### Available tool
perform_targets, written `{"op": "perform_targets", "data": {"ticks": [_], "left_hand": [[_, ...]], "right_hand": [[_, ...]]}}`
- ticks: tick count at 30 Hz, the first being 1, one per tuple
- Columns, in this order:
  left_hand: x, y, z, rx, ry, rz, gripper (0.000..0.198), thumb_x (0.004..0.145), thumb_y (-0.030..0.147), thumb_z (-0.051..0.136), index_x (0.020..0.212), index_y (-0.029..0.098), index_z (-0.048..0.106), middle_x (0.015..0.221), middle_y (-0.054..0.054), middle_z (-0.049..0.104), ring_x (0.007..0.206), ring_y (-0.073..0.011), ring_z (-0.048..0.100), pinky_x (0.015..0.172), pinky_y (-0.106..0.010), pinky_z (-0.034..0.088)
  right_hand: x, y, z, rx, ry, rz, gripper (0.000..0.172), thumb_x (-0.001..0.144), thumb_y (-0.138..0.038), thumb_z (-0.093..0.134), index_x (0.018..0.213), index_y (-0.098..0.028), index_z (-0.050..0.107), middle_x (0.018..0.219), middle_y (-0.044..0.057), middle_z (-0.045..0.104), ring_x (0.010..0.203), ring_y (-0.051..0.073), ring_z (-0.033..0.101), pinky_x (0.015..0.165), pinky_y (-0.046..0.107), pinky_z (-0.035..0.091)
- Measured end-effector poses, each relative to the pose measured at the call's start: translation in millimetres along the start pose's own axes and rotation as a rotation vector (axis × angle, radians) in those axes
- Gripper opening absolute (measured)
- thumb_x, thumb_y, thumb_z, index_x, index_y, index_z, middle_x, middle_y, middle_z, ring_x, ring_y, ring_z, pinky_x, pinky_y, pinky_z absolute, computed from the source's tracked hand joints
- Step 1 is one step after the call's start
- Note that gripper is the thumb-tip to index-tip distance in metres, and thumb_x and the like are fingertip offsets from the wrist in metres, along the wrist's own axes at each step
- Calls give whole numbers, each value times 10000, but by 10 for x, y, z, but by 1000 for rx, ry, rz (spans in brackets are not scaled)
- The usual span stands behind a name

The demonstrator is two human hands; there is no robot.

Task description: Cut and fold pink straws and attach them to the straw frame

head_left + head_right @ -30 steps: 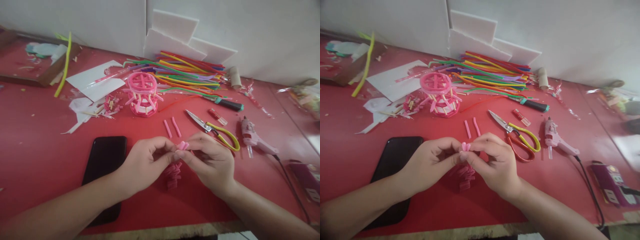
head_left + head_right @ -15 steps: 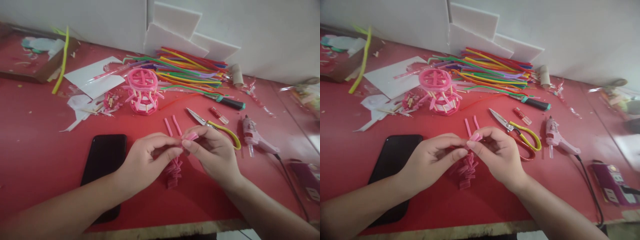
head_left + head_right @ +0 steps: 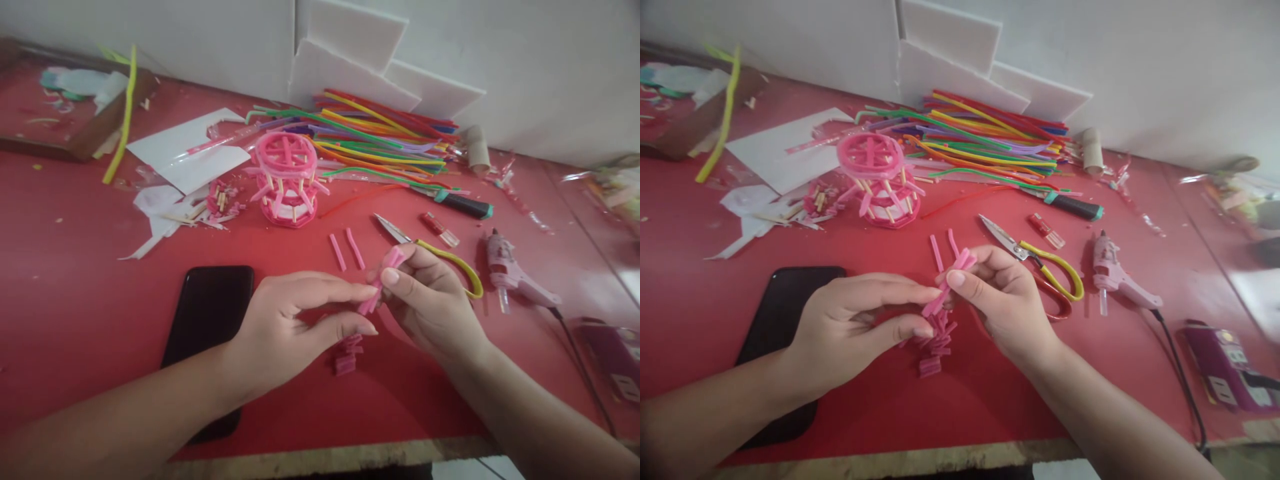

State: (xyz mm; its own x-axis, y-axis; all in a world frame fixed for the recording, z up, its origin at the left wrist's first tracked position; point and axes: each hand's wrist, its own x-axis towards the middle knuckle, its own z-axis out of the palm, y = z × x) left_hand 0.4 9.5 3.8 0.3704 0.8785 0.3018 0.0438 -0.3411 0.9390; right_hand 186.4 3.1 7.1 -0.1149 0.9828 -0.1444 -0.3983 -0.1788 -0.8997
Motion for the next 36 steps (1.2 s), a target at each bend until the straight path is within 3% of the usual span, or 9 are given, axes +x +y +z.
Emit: {"op": "perform_targets", "data": {"ticks": [4,10,23,28,33,36], "left_hand": [[19,29,-17,16,-34,22,183,756,142,797,912,236,791,818,-15,804,703,-153,747,689,-223,606],[-8,40,-32,25,-45,-123,114,760,276,811,866,246,780,810,-1,790,689,-140,729,688,-222,591],[0,11,-4,-204,-82,-367,150,736,294,829,811,218,724,805,9,762,724,-143,722,706,-235,593],[25,12,10,-424,-84,-541,406,725,254,837,1076,229,635,922,-8,792,795,-164,754,710,-239,606],[80,0,1,-390,-129,-611,270,785,255,785,1011,198,650,812,-12,791,731,-150,745,676,-222,582],[98,-51,5,-437,-61,-625,277,762,265,805,980,181,656,798,-14,781,716,-155,741,674,-239,590]], "right_hand": [[-24,-2,-38,-46,-29,-16,130,788,-214,798,854,-236,688,757,-30,763,615,101,702,624,208,607],[-48,17,-49,-109,-58,-99,201,780,-168,800,920,-270,697,789,-50,760,705,97,721,671,196,617],[-72,5,-42,-231,-48,-173,220,782,-178,798,940,-266,671,749,-56,733,670,111,718,630,218,615],[-67,5,-3,-393,26,-246,202,785,-164,781,913,-243,646,748,-41,740,661,122,717,624,236,610],[-41,-3,-12,-499,-24,-252,223,763,-217,804,934,-233,662,735,-39,736,647,127,703,606,243,588],[46,-50,-99,-743,99,-324,177,828,-318,747,961,-233,668,757,-18,720,653,136,671,606,269,545]]}}
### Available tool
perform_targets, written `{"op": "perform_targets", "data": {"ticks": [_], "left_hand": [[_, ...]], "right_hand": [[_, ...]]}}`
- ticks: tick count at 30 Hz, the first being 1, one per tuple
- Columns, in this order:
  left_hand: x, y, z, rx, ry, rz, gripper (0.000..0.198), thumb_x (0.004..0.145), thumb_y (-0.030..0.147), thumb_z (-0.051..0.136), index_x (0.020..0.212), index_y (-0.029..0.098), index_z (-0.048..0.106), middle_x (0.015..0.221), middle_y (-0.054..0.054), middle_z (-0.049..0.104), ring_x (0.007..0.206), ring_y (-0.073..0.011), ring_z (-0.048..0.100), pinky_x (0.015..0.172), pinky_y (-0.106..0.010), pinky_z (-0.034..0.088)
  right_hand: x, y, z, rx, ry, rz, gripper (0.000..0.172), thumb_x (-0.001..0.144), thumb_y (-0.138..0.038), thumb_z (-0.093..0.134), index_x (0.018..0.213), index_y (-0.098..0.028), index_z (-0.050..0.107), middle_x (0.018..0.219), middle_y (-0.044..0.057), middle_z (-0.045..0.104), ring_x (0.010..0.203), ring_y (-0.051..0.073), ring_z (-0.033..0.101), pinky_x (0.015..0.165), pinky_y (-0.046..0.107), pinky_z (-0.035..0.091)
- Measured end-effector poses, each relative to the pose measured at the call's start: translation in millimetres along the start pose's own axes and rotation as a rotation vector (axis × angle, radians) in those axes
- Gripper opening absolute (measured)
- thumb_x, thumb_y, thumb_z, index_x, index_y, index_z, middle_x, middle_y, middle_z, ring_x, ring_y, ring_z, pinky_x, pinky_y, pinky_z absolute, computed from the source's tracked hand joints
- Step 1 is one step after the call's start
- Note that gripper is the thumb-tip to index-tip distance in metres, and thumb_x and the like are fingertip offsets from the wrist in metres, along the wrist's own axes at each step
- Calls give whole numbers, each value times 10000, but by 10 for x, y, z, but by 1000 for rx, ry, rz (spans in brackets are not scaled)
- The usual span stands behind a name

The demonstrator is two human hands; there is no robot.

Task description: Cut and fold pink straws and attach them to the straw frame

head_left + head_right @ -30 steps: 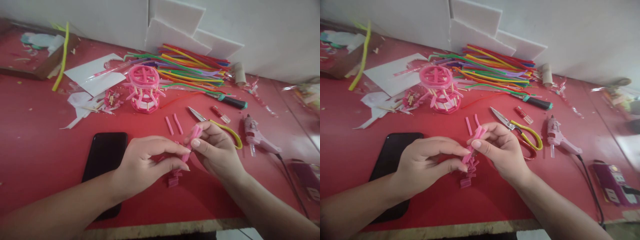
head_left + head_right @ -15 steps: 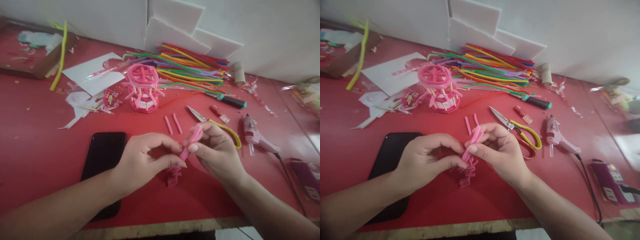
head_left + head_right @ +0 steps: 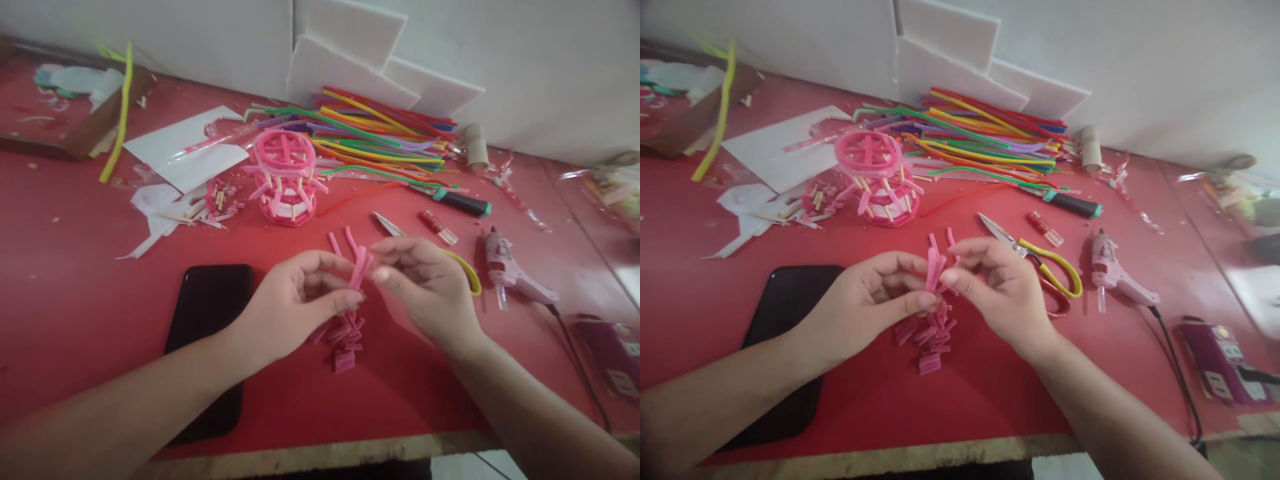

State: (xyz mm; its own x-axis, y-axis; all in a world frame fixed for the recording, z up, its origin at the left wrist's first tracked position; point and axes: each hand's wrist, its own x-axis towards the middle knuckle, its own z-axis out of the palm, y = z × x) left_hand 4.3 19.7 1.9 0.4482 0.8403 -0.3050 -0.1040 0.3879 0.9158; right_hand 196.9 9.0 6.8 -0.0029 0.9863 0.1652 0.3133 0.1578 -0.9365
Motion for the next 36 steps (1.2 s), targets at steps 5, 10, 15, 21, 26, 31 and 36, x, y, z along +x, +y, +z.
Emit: {"op": "perform_targets", "data": {"ticks": [5,10,15,21,26,31,36], "left_hand": [[59,-43,-39,-179,92,-30,264,751,273,817,965,168,702,855,-24,780,754,-148,740,757,-269,615],[81,-47,-43,-249,118,-3,160,756,248,813,830,161,702,803,-5,760,809,-143,736,786,-251,605],[88,-70,-35,-267,122,-19,155,770,242,802,780,158,673,808,21,732,817,-111,726,770,-202,585],[82,-44,-24,-211,112,-51,206,759,299,809,831,160,675,798,25,710,740,-103,690,745,-235,589],[61,-21,-20,-160,78,-16,184,791,300,786,849,158,684,811,21,709,779,-100,685,777,-224,581],[52,-19,-26,-92,77,13,176,783,301,793,879,172,722,863,6,749,825,-129,705,820,-246,571],[32,-9,-39,6,64,73,132,789,294,788,879,197,782,889,-3,790,865,-152,722,837,-239,553]], "right_hand": [[188,160,-84,-697,37,-188,140,890,-345,651,845,-214,674,824,47,671,817,219,607,815,406,465],[201,278,9,-1008,-117,-169,106,890,-260,599,834,-181,643,949,123,637,941,312,547,847,483,418],[165,181,46,-573,39,-46,138,910,-247,524,779,-206,536,751,37,565,701,193,518,684,355,433],[13,-24,158,155,-90,274,281,872,-442,641,755,-195,576,577,-55,470,504,87,398,472,224,365],[-38,-87,213,207,-121,300,203,839,-368,682,761,-185,642,614,-36,573,531,87,498,506,212,447],[-67,-74,188,94,-102,238,118,865,-276,646,783,-193,665,718,-5,623,615,108,558,531,221,464],[-95,-68,168,81,-132,211,125,875,-278,643,779,-200,655,718,-6,618,623,116,562,545,239,461]]}}
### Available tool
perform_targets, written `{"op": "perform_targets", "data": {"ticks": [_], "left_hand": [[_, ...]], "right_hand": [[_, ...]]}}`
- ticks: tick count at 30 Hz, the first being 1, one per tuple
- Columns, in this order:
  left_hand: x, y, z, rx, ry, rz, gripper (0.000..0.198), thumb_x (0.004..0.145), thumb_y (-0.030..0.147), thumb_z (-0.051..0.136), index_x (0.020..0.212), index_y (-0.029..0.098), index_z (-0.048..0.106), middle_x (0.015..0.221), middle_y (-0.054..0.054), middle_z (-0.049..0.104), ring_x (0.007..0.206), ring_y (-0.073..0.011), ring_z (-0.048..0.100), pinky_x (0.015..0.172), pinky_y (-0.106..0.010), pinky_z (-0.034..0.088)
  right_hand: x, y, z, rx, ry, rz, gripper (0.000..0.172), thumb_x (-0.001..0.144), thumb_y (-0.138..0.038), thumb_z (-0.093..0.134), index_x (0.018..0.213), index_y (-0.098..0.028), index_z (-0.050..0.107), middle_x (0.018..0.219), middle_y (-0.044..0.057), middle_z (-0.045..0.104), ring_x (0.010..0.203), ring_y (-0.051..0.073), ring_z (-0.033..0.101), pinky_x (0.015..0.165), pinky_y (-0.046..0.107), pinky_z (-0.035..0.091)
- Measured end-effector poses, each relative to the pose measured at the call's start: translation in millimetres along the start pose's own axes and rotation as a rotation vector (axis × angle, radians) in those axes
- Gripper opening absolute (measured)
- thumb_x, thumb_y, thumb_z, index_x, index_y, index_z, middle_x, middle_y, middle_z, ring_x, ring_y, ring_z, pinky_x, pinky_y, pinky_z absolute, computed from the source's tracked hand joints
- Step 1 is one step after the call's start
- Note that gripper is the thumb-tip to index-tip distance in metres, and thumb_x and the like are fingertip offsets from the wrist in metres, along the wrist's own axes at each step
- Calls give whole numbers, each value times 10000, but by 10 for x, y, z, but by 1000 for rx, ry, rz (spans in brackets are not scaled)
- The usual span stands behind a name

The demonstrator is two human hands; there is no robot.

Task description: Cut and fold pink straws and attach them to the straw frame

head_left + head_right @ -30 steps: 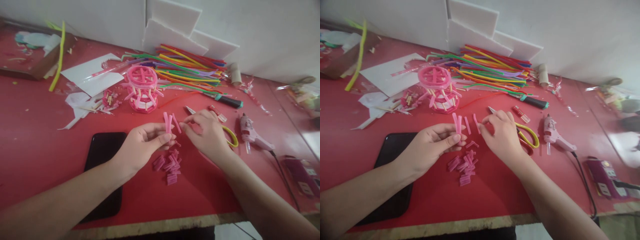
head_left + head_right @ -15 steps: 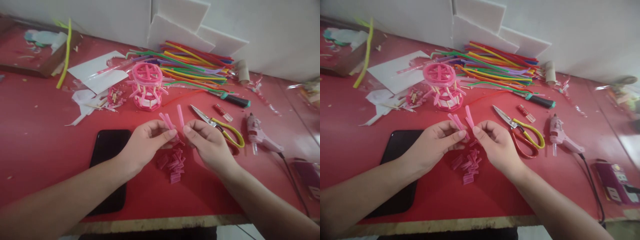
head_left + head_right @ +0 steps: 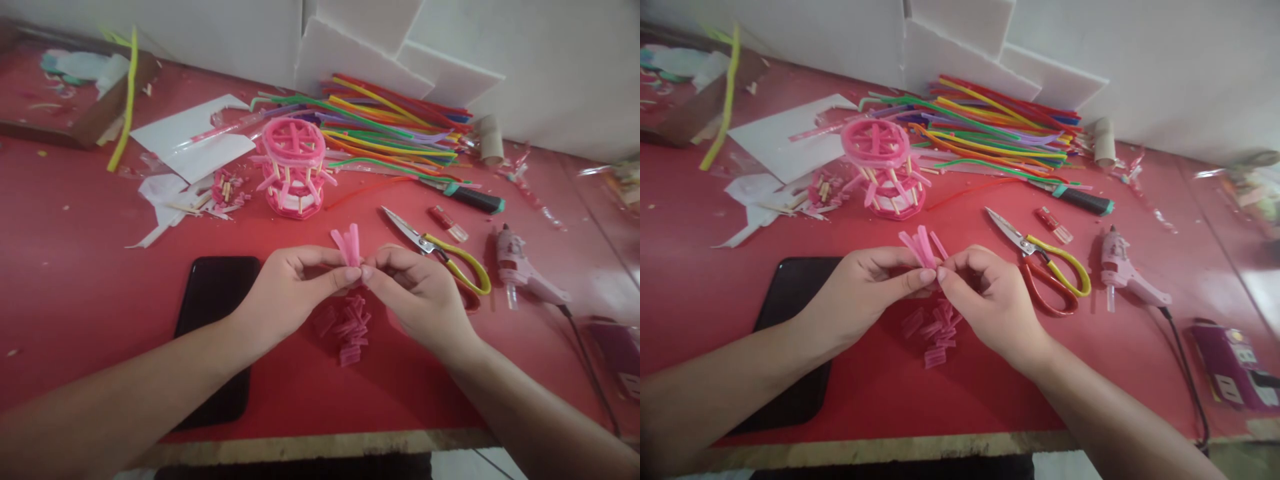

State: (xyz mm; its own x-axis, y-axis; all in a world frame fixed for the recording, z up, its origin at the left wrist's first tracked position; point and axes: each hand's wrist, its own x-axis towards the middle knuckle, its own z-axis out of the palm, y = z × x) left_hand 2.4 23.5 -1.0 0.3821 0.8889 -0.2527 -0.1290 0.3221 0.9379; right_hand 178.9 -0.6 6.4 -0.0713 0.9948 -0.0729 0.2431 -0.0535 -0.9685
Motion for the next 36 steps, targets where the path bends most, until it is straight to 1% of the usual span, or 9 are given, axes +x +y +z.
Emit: {"op": "perform_targets", "data": {"ticks": [4,9,13,15,17,20,24,28,36], "left_hand": [[0,-5,-2,-33,8,-3,92,783,288,795,817,205,775,813,24,772,795,-114,706,780,-200,549],[39,-36,18,-202,77,-43,83,774,295,802,782,226,758,799,46,740,777,-96,685,732,-201,573],[48,-47,18,-228,77,-36,100,785,297,794,776,205,756,826,18,750,846,-113,699,791,-218,578],[47,-47,14,-238,81,-53,112,794,300,786,788,193,755,834,7,755,852,-116,703,807,-221,577],[46,-45,14,-246,100,-63,113,789,293,791,789,188,752,836,6,756,851,-113,701,810,-219,575],[46,-41,23,-259,119,-60,128,763,276,811,744,178,731,799,19,745,815,-106,693,819,-229,574],[38,-43,25,-207,108,-48,126,759,284,815,764,183,738,784,29,746,772,-99,691,818,-225,564],[36,-46,7,-141,81,-10,95,768,301,810,803,219,777,824,30,774,805,-100,705,813,-195,550],[29,-11,-4,5,55,40,58,747,294,825,779,255,796,785,46,782,775,-94,695,743,-164,522]], "right_hand": [[48,8,-39,-151,17,-113,158,868,-288,658,741,-198,627,694,-6,607,617,125,554,553,254,446],[202,179,-62,-761,135,-449,79,903,-224,601,906,-187,671,832,55,676,789,208,590,751,350,467],[300,299,-26,-930,60,-452,98,896,-201,588,909,-160,676,882,98,682,829,260,568,774,400,458],[314,295,-17,-908,39,-413,98,883,-151,573,827,-168,652,833,87,664,805,251,560,758,394,456],[295,248,-15,-822,88,-370,110,876,-127,566,794,-177,619,809,68,650,798,230,567,749,376,460],[218,128,-8,-515,193,-272,68,910,-193,572,851,-189,606,787,20,643,700,157,579,636,293,468],[114,-8,25,-181,120,-169,94,905,-252,613,835,-190,620,695,-27,631,558,88,553,489,208,425],[72,-37,46,-135,54,-179,50,879,-210,635,838,-181,635,716,-17,658,583,85,593,486,189,450],[42,-34,5,-191,41,-215,62,848,-153,639,796,-186,639,708,-26,655,593,77,608,529,173,491]]}}
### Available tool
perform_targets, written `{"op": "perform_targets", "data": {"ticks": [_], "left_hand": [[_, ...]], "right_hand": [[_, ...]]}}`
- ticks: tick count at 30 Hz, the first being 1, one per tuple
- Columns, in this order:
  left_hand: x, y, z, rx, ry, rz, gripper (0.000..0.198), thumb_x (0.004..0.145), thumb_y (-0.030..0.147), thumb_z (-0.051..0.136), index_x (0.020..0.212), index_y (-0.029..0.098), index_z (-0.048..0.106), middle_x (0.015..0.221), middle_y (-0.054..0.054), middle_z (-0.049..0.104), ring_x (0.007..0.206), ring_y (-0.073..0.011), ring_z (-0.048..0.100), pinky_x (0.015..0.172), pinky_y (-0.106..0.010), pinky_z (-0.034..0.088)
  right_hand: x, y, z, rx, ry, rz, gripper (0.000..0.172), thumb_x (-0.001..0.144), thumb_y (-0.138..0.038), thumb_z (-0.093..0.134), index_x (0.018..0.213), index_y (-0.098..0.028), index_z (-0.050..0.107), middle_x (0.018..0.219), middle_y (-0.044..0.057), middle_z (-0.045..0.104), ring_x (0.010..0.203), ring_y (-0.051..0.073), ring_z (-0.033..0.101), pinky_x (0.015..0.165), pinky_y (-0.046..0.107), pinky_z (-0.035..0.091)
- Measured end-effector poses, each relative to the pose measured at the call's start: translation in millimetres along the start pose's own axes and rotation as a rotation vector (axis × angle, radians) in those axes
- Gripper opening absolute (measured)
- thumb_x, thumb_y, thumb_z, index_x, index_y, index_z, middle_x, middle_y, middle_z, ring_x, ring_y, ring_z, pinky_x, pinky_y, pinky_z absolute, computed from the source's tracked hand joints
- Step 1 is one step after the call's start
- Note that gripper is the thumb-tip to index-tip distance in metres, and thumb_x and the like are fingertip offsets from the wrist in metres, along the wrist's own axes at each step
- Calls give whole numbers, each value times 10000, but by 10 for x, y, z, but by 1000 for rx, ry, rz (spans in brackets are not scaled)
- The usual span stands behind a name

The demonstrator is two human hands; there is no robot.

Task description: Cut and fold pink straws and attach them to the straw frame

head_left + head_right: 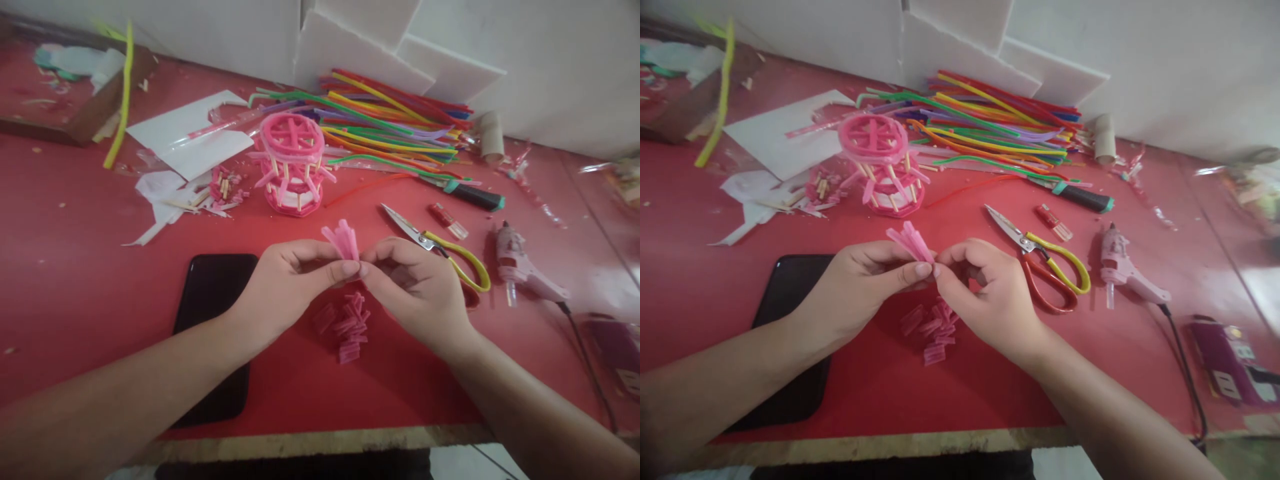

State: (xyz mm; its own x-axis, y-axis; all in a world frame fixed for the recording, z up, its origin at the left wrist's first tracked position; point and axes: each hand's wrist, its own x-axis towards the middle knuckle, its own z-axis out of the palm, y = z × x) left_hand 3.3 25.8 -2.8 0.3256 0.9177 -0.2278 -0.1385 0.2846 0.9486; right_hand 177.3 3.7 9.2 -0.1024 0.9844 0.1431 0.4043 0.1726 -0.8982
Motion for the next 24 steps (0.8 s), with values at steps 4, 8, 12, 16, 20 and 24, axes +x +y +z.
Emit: {"op": "perform_targets", "data": {"ticks": [4,8,12,16,20,24], "left_hand": [[-20,-4,-8,54,29,-3,109,715,310,846,786,241,803,764,32,774,740,-102,681,706,-174,519],[-17,-10,-3,-94,6,-79,102,733,298,836,781,218,796,763,23,769,749,-102,698,755,-188,550],[22,7,-8,-397,-51,-209,109,793,256,789,702,202,763,711,38,750,703,-69,698,720,-160,566],[36,16,-12,-433,-88,-278,114,789,251,793,699,190,757,712,32,747,693,-68,691,708,-163,573],[25,-8,-8,-405,-118,-269,117,762,277,815,695,199,760,738,21,753,717,-90,692,730,-203,577],[20,-32,-16,-384,-139,-266,81,750,281,825,749,212,782,772,6,765,732,-101,696,769,-229,578]], "right_hand": [[-3,-11,-27,-152,13,-136,80,827,-128,655,777,-188,634,724,-17,666,618,90,604,543,195,490],[5,-5,-61,-304,29,-343,95,844,-90,649,825,-181,665,754,8,697,657,108,631,610,219,534],[20,58,-113,-346,-24,-530,166,850,-161,722,1015,-166,705,939,70,751,834,156,704,775,263,586],[28,103,-144,-315,-29,-605,216,857,-124,711,1061,-195,720,949,52,761,834,156,720,772,274,605],[25,78,-145,-322,-13,-613,185,860,-130,708,1013,-229,737,902,37,766,793,170,727,723,305,623],[16,53,-135,-365,5,-635,146,868,-138,701,979,-225,740,893,44,772,800,175,731,730,314,633]]}}
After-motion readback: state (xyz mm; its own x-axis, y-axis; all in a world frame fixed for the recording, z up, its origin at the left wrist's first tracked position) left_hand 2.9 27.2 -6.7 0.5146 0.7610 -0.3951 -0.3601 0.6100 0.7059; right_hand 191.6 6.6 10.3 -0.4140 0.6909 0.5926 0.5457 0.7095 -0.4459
